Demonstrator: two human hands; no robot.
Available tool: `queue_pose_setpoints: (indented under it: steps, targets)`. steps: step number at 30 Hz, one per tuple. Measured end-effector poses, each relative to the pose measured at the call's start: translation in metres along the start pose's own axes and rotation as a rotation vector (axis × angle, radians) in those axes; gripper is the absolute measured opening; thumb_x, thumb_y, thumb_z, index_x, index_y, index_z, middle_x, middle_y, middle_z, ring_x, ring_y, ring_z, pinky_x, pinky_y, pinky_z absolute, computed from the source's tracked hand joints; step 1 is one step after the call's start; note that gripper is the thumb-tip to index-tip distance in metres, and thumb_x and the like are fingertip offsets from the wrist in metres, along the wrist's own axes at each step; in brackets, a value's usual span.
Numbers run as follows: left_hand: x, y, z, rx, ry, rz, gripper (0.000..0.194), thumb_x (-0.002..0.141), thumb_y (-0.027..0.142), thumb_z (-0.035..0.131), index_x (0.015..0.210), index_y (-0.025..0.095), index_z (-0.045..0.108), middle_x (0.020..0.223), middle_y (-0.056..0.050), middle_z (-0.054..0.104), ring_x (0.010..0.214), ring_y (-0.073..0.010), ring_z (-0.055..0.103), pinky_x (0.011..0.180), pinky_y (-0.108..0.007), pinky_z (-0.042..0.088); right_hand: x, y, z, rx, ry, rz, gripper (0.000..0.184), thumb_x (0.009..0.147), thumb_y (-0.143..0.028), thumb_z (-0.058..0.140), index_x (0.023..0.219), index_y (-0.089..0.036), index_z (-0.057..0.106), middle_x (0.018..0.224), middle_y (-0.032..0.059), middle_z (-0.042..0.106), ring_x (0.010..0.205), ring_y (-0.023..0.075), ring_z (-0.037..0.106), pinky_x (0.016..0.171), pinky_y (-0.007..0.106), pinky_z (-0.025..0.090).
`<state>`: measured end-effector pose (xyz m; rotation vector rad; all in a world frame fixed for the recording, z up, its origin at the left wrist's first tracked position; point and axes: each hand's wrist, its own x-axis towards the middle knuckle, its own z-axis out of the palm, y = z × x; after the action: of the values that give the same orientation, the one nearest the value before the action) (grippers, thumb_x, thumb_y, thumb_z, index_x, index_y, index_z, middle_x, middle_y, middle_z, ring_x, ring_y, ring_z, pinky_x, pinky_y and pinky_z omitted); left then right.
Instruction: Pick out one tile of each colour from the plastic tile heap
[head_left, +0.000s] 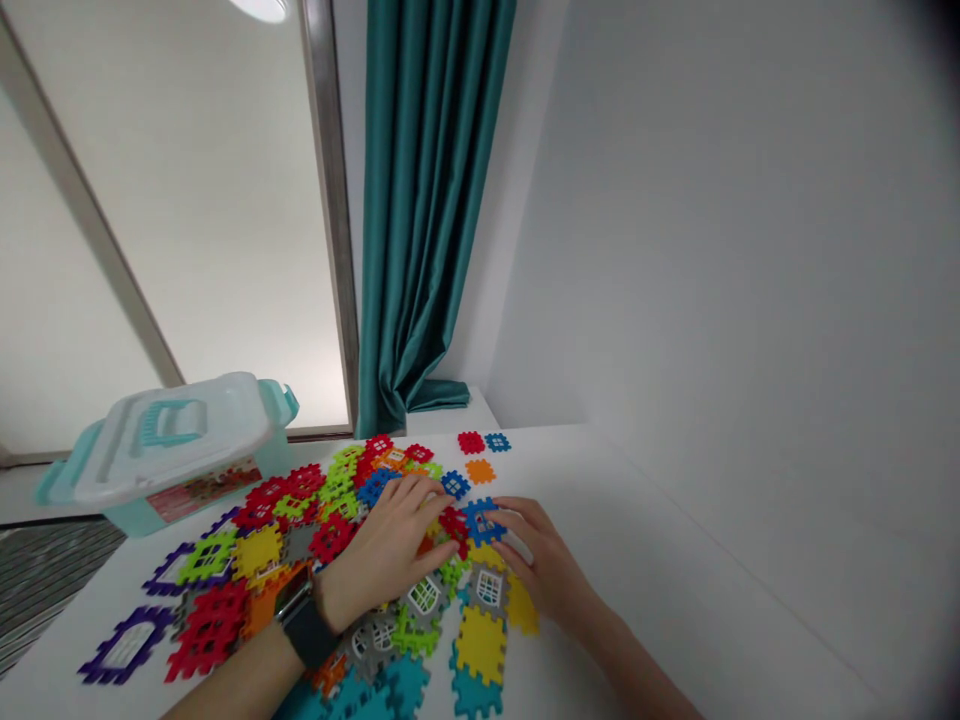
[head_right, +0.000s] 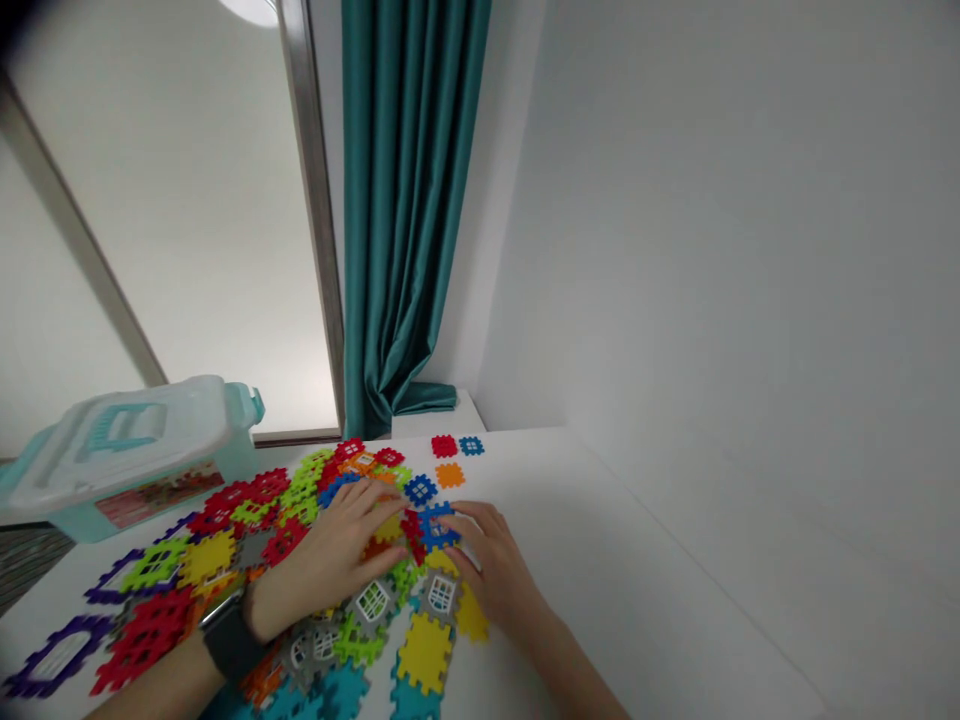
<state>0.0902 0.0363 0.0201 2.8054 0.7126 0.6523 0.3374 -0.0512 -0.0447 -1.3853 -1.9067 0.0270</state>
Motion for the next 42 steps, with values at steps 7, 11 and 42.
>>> queue_pose_setpoints:
  steps: [7,11,42]
  targets:
    - [0.019,0.004,0.016,-0.009,-0.176,0.09,0.036,0.095,0.032,0.063,0.13,0.025,0.062,0.13,-0.008,0.064,0.123,-0.0299,0.057,0.108,-0.047,0.041,-0.031,0.063,-0.032,-0.161,-0.05,0.253,0.028,0.097,-0.028,0.053,0.118,-0.028,0.071,0.126,0.0083,0.069,0.119,0.027,0.061,0.105,0.051,0.048]
    - [0.024,0.003,0.026,-0.035,-0.226,0.122,0.039,0.094,0.03,0.064,0.133,0.026,0.062,0.135,-0.008,0.063,0.127,-0.0299,0.056,0.11,-0.046,0.041,-0.035,0.074,-0.036,-0.226,-0.094,0.287,0.027,0.096,-0.027,0.054,0.116,-0.03,0.072,0.127,0.006,0.069,0.119,0.0265,0.061,0.105,0.052,0.046]
    - [0.029,-0.015,0.031,-0.025,-0.219,0.09,0.041,0.092,0.03,0.064,0.133,0.03,0.062,0.141,-0.009,0.061,0.129,-0.0324,0.056,0.112,-0.051,0.041,0.05,0.151,-0.006,-0.395,-0.198,0.408,0.05,0.096,-0.022,0.042,0.144,-0.015,0.052,0.153,0.0139,0.05,0.146,0.0246,0.041,0.121,0.044,0.029]
